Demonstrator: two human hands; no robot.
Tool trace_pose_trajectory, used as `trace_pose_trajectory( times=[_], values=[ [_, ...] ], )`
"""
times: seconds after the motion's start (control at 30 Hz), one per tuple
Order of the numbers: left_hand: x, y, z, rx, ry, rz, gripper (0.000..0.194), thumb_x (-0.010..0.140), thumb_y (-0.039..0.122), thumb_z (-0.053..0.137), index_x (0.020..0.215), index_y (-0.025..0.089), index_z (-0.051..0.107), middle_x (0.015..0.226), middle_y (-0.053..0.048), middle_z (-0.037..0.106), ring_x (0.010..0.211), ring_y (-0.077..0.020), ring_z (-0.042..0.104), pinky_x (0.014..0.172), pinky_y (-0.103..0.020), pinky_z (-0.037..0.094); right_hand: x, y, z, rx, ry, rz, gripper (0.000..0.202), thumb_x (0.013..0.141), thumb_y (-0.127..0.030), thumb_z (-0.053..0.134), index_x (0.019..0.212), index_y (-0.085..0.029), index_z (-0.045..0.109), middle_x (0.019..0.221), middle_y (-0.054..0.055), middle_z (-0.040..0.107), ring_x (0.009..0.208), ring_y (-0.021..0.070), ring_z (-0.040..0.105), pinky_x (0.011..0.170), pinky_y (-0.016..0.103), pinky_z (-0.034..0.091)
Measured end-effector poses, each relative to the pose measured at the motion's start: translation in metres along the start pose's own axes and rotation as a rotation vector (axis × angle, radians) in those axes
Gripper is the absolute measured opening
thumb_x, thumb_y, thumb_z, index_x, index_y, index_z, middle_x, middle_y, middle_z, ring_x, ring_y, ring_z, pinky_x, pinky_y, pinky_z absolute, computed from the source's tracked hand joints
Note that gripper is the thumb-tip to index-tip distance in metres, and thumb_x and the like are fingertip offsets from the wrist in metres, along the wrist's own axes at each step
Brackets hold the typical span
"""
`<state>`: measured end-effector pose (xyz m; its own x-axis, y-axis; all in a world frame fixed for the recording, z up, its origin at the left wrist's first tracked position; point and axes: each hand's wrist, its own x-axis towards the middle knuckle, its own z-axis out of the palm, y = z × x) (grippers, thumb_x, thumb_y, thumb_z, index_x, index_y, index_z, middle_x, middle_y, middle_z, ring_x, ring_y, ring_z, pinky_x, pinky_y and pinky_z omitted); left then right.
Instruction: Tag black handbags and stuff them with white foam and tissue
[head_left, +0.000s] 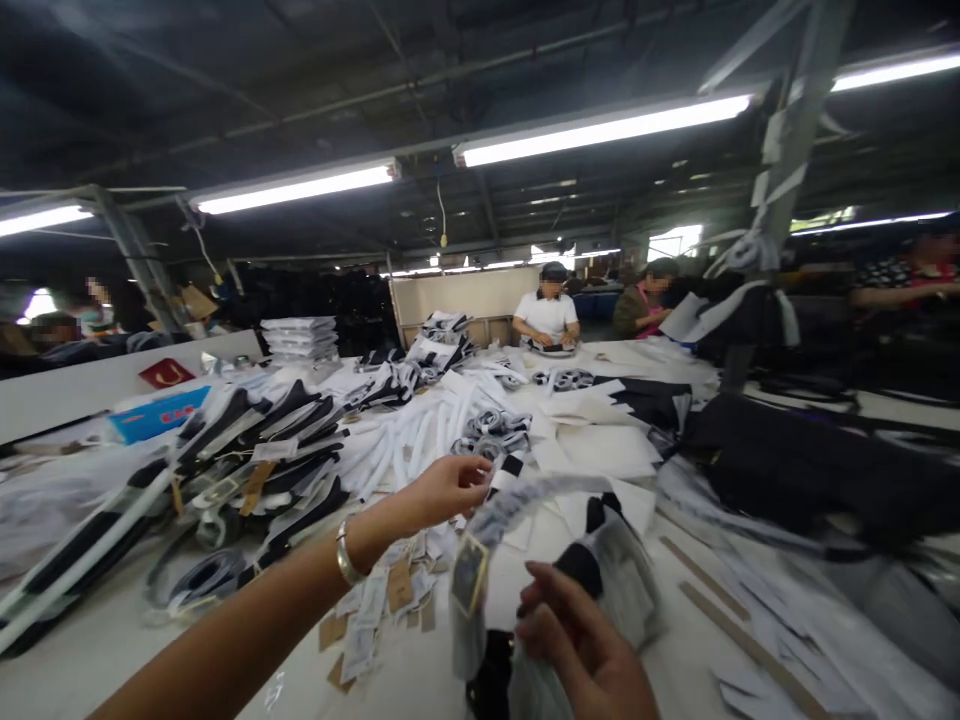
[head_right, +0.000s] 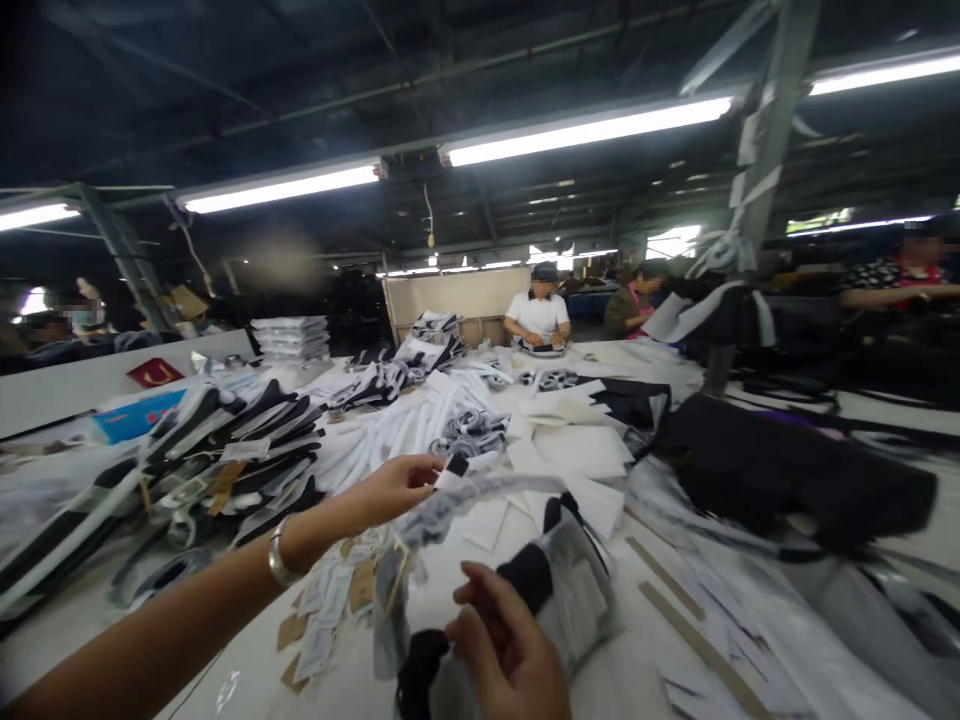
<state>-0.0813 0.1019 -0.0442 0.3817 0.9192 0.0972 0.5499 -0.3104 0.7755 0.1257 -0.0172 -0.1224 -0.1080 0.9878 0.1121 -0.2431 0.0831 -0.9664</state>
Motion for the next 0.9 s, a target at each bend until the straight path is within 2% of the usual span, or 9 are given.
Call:
trace_pose_trajectory(
  times=[0.1,0.17,0.27,0.37,0.5,0.63,0.7,0.77,0.9],
  values=[
    [-0.019,0.023,0.021,-0.071,-0.035,0.005,0.030,0.079,0.033,0.066,0.102,0.013,0.070,0.090,-0.006,0.074,0.083,-0.0221,0.069,0.067,-0.027,0.051,0.012,0.004,-0.001,-0.030,0.059,-0.040,0.058,0.083,-0.062,0.068,0.126,-0.024,0.064,0.090,0.004,0.066,0.066,0.0162,0.062,0.064,0.029,0.052],
    [-0.027,0.035,0.029,-0.084,-0.041,0.007,0.027,0.078,0.032,0.066,0.098,0.015,0.071,0.089,-0.006,0.074,0.081,-0.0220,0.068,0.068,-0.027,0.050,0.016,0.001,-0.002,-0.066,0.004,-0.033,0.059,0.085,-0.063,0.064,0.126,-0.021,0.062,0.083,0.003,0.064,0.060,0.0148,0.058,0.059,0.027,0.048],
    [-0.036,0.050,0.034,-0.077,-0.063,0.015,0.019,0.074,0.031,0.070,0.085,0.017,0.073,0.082,-0.003,0.073,0.075,-0.0214,0.065,0.065,-0.027,0.047,0.014,-0.014,0.000,-0.048,-0.047,-0.026,0.053,0.085,-0.062,0.066,0.113,-0.017,0.067,0.077,0.002,0.062,0.057,0.0122,0.051,0.054,0.025,0.040],
    [-0.042,0.062,0.031,-0.082,-0.059,0.015,0.018,0.071,0.034,0.074,0.077,0.018,0.072,0.078,-0.002,0.071,0.075,-0.0224,0.063,0.067,-0.028,0.047,0.006,-0.030,0.003,0.026,-0.066,-0.015,0.045,0.084,-0.057,0.070,0.104,-0.017,0.070,0.079,0.002,0.062,0.060,0.0106,0.046,0.054,0.023,0.035],
    [-0.045,0.074,0.018,-0.163,-0.026,-0.017,0.034,0.072,0.045,0.077,0.093,0.020,0.073,0.094,-0.004,0.072,0.095,-0.0247,0.062,0.083,-0.030,0.047,-0.001,-0.038,0.004,0.127,-0.033,0.012,0.045,0.080,-0.054,0.075,0.103,-0.016,0.069,0.082,0.002,0.064,0.062,0.0102,0.044,0.054,0.022,0.034],
    [-0.052,0.088,0.012,-0.311,-0.094,-0.168,0.054,0.087,0.066,0.054,0.097,0.016,0.070,0.080,-0.005,0.069,0.073,-0.0192,0.064,0.070,-0.030,0.050,0.002,-0.037,0.003,0.150,-0.017,0.035,0.045,0.078,-0.056,0.076,0.093,-0.013,0.069,0.075,0.001,0.062,0.057,0.0091,0.043,0.051,0.022,0.033],
    [-0.057,0.096,0.012,-0.385,-0.099,-0.210,0.055,0.089,0.066,0.052,0.101,0.016,0.069,0.085,-0.006,0.071,0.075,-0.0174,0.064,0.072,-0.029,0.050,0.004,-0.038,0.004,0.135,-0.030,0.041,0.044,0.079,-0.055,0.075,0.089,-0.013,0.069,0.072,0.000,0.061,0.054,0.0084,0.044,0.051,0.022,0.032],
    [-0.061,0.105,0.013,-0.446,-0.098,-0.226,0.050,0.087,0.063,0.058,0.105,0.017,0.070,0.091,-0.005,0.072,0.080,-0.0170,0.064,0.076,-0.027,0.049,0.004,-0.040,0.005,0.119,-0.045,0.042,0.044,0.079,-0.056,0.074,0.087,-0.013,0.068,0.070,-0.001,0.060,0.052,0.0078,0.045,0.050,0.022,0.032],
    [-0.065,0.119,0.015,-0.441,-0.142,-0.192,0.044,0.079,0.055,0.073,0.104,0.018,0.074,0.094,-0.004,0.074,0.093,-0.0222,0.065,0.087,-0.031,0.047,0.007,-0.044,0.009,0.118,-0.059,0.022,0.047,0.078,-0.058,0.074,0.086,-0.013,0.067,0.071,0.000,0.062,0.049,0.0074,0.047,0.048,0.022,0.033]
  ],
)
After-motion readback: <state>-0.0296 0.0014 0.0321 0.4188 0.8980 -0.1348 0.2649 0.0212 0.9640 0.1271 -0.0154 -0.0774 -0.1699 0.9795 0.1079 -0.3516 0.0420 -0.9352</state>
